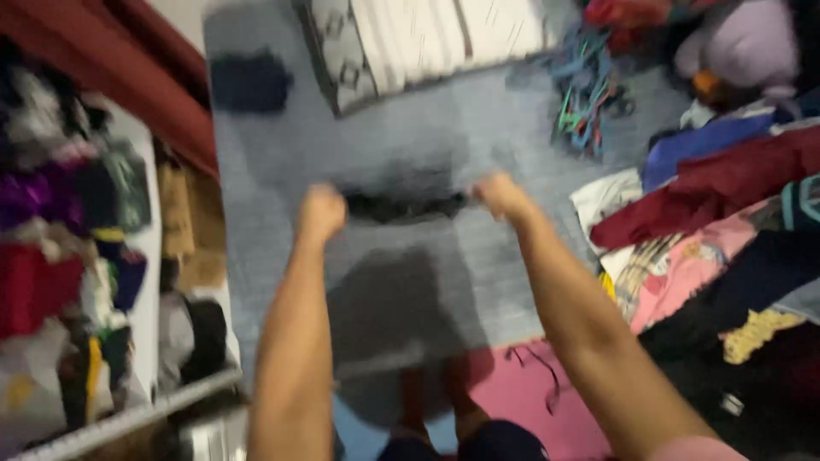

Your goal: The person is folding various pieces of clothing and placing them on a shelf.

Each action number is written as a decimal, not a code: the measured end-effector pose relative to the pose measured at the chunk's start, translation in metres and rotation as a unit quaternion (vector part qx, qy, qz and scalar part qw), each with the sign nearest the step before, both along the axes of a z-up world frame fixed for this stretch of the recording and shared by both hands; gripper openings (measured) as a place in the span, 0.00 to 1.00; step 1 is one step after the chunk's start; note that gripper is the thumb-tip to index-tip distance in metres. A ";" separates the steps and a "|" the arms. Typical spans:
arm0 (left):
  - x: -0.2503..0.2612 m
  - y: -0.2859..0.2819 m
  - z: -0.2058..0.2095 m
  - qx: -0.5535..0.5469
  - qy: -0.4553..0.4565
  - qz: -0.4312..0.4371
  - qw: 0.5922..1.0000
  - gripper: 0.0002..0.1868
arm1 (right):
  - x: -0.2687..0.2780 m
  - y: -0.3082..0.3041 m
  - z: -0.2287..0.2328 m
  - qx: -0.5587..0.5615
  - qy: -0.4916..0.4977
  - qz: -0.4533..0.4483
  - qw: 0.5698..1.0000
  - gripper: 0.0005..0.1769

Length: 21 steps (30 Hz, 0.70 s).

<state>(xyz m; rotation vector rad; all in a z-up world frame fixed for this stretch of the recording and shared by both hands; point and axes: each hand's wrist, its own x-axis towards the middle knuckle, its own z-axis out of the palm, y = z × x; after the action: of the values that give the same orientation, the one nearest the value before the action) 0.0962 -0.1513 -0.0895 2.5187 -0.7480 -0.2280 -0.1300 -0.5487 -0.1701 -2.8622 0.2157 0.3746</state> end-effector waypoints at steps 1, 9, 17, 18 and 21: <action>-0.005 0.025 -0.044 -0.008 -0.016 -0.005 1.000 0.12 | -0.024 0.023 0.008 -0.008 -0.016 -0.005 1.000 0.11; -0.070 0.055 -0.022 -0.244 0.421 0.294 0.823 0.07 | -0.094 0.115 0.118 0.565 -0.113 -0.449 0.683 0.08; -0.040 0.041 0.086 -0.405 0.213 0.191 0.868 0.09 | 0.008 0.110 0.159 0.549 -0.257 -0.435 0.666 0.09; -0.034 0.043 0.075 -0.404 0.197 0.178 0.876 0.08 | 0.012 0.117 0.150 0.554 -0.275 -0.441 0.651 0.10; -0.037 0.048 0.048 -0.380 0.190 0.175 0.888 0.09 | 0.018 0.134 0.090 0.531 -0.304 -0.438 0.658 0.12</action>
<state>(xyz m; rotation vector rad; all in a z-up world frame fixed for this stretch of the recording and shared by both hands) 0.0588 -0.1029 -0.0410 1.7305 -0.1529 -0.2322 -0.1124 -0.4147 -0.0804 -1.3186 0.8380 -0.5137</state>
